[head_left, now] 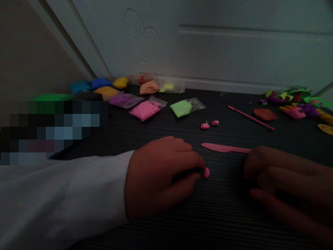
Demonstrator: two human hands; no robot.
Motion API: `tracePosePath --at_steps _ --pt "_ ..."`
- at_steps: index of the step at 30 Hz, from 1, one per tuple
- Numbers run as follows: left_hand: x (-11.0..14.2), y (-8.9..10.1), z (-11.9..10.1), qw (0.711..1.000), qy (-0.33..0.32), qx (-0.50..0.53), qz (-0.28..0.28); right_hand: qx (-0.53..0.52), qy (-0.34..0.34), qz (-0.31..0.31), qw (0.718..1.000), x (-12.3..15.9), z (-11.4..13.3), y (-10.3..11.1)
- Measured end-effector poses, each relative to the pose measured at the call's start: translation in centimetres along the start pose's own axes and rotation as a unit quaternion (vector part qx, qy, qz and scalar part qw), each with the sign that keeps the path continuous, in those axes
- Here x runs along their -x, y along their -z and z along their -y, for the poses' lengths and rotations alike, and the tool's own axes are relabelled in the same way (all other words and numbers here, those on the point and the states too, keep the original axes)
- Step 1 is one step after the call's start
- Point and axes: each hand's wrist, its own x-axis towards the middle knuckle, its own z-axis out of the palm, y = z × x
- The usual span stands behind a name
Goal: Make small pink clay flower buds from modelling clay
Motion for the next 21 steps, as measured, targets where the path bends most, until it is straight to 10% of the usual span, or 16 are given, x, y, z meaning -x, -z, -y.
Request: tracePosePath --at_steps 21 --pt "0.00 0.05 -0.03 1.000 -0.002 -0.011 0.000 0.040 0.019 0.000 0.999 0.04 -0.37 0.12"
